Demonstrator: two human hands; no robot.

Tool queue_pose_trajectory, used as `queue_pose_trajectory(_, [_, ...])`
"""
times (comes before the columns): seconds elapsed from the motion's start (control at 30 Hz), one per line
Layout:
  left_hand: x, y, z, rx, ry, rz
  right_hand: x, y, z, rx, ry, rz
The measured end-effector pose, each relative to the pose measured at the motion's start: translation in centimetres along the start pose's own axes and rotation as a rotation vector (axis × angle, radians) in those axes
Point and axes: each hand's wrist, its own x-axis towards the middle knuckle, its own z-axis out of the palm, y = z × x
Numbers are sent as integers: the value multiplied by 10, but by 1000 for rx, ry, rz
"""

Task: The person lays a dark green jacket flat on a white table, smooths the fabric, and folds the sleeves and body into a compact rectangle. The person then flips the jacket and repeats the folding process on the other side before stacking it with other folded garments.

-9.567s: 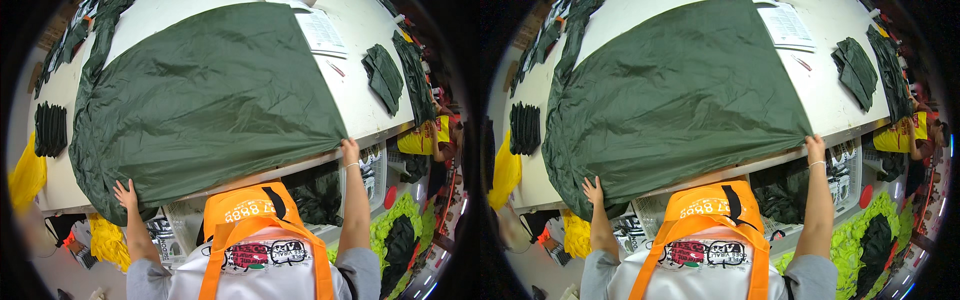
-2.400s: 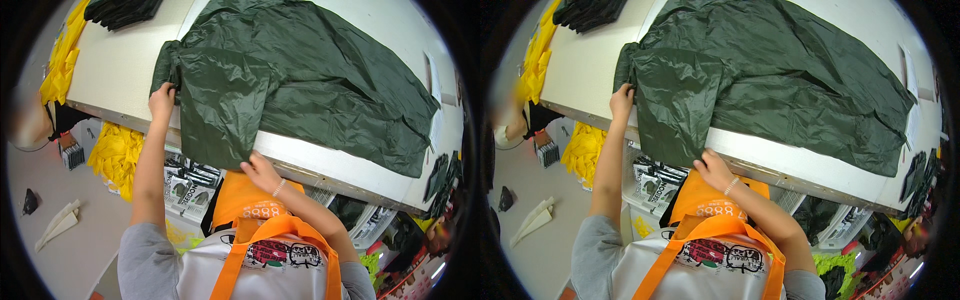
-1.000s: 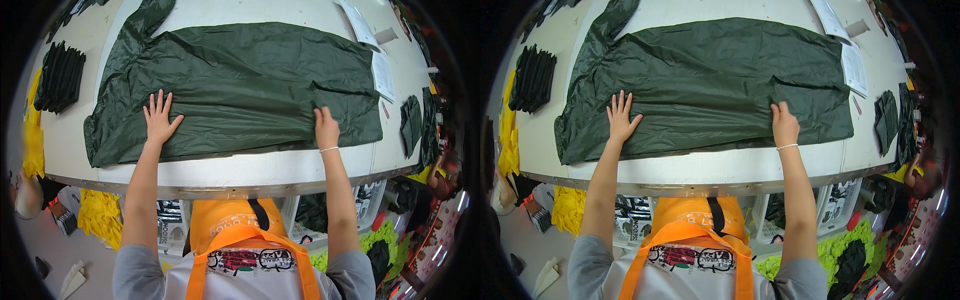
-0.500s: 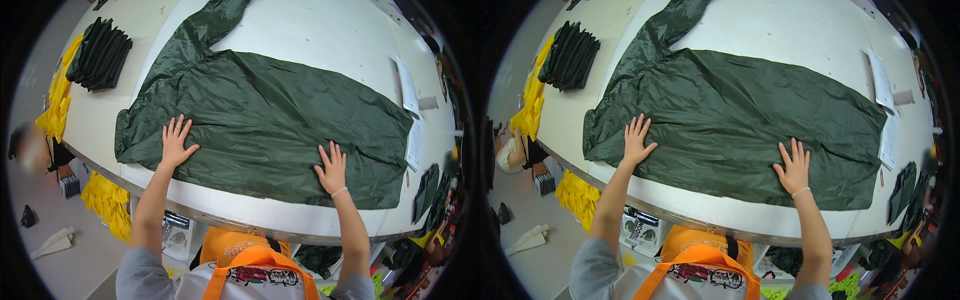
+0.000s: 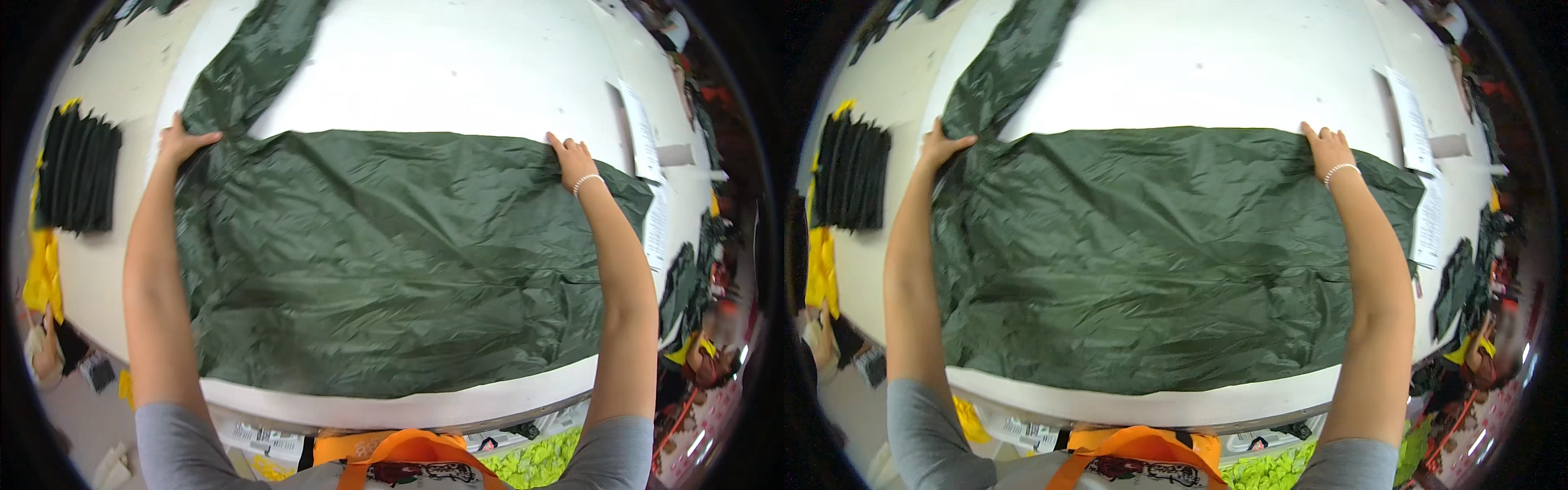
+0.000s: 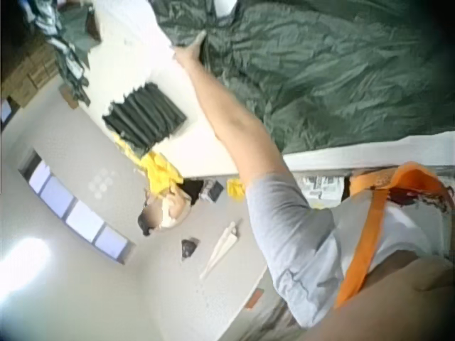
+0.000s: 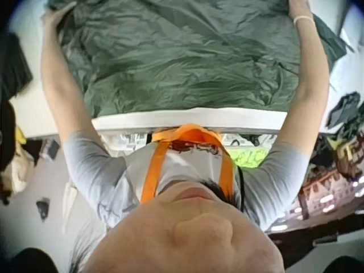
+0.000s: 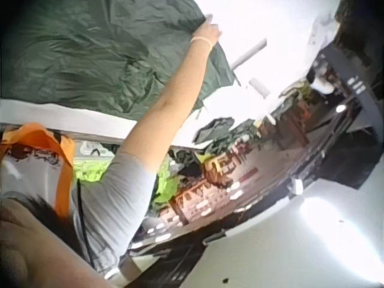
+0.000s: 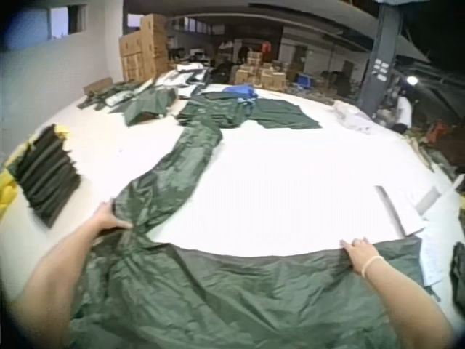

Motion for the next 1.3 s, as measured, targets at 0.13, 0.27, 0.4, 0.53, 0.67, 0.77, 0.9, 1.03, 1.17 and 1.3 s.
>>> queue_pose_trajectory(0.13, [14, -17, -4, -191, -128, 210, -6, 35, 24, 60, 20, 7])
queue_pose_trajectory(0.27, [-49, -23, -44, 113, 256, 121, -77, 82, 55, 7, 204, 17])
queue_pose_trajectory(0.4, [-167, -151, -70, -412, 551, 244, -211, 99, 56, 218, 716, -16])
queue_pose_trajectory(0.53, [-322, -203, -52, -494, 654, 401, -340, 81, 92, 185, 623, 52])
queue_pose_trajectory(0.67, [-386, -239, 6, -117, 119, 406, -386, 45, 175, 259, 431, 126])
queue_pose_trajectory(0.77, [-392, -274, 57, -85, 117, 531, -383, 27, 234, 296, 312, 186])
queue_pose_trajectory(0.9, [-419, -269, 45, -26, -5, 314, -406, 16, 259, 413, 274, 270])
queue_pose_trajectory(1.03, [-444, -252, 31, -183, -41, 433, -429, 23, 232, 522, -99, 287])
queue_pose_trajectory(1.17, [-455, -249, 20, -175, -58, 349, -391, -14, 121, 733, 471, -28])
queue_pose_trajectory(1.3, [-452, -252, 21, -155, -112, 185, -373, -136, 44, 715, 523, -453])
